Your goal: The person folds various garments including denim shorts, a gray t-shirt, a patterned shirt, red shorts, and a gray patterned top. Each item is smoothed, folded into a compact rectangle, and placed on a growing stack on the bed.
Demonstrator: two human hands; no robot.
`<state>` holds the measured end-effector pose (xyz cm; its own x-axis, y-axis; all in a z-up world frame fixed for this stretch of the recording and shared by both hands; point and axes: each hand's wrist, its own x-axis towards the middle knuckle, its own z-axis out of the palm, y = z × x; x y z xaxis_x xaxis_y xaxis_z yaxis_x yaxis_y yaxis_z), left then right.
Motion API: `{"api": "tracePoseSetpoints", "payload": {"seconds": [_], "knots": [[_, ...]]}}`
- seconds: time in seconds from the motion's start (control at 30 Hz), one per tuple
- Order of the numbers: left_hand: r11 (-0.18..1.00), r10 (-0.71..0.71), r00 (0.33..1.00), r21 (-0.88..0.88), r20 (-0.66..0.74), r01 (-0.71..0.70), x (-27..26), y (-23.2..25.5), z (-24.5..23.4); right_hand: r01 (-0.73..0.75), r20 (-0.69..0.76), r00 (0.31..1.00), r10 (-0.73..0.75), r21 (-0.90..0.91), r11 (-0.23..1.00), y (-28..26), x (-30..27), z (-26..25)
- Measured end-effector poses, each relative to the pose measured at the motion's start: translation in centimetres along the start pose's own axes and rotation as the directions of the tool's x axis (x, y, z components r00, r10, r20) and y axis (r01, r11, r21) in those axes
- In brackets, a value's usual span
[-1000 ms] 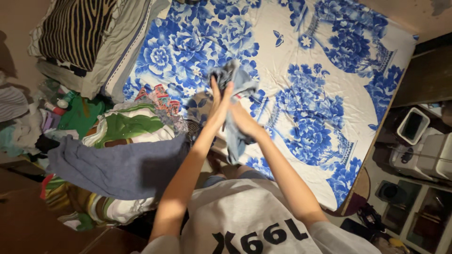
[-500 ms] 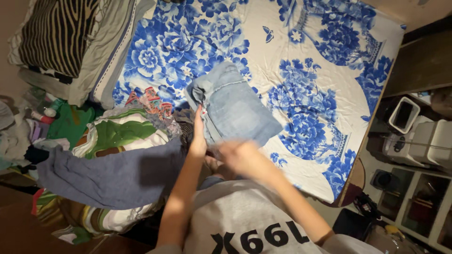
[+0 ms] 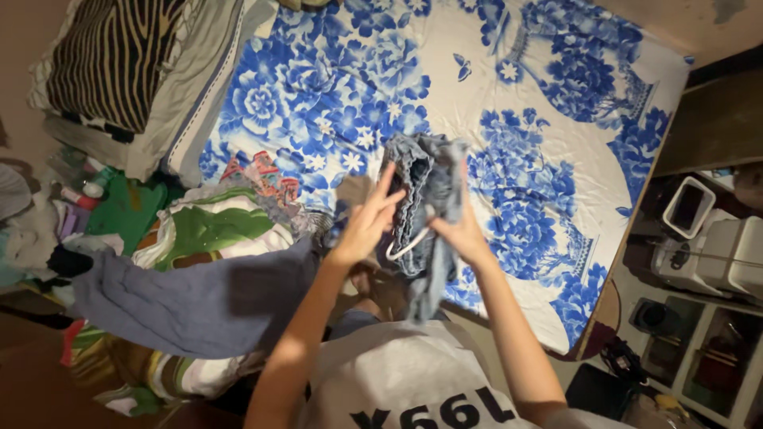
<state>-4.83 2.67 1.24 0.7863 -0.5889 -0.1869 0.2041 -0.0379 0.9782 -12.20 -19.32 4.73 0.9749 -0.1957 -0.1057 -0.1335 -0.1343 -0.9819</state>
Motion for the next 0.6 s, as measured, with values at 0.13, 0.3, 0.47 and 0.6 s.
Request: {"api": "tracePoseSetpoints", "payload": {"seconds": [0.13,0.3,0.47,0.6], "knots": [[0.976,-0.014,0.882,0.186,-0.471,0.115,0.1,-3.8,-2.8,-0.434,-0.012,0.878,0.478,0.400,0.807,4.6,-0.9,-1.7],[0.245,-0.610,0.767,-0.874,0.197,0.419,-4.0,-11.5,-4.2,-0.530,0.090,0.822,0.562,0.484,0.697,10.8,-0.8,-1.1],[0.523,-0.641,0.760,-0.666,0.104,0.532,-4.4,-17.6,-5.7,-0.629,0.248,0.767,0.592,0.471,0.618,15.8,3.4,-0.8],[0.655,-0.513,0.856,-0.617,0.060,0.436,-2.2,-18.9,-9.0,-0.549,0.331,0.827,0.454,0.302,0.779,17.1,5.1,0.4]]}}
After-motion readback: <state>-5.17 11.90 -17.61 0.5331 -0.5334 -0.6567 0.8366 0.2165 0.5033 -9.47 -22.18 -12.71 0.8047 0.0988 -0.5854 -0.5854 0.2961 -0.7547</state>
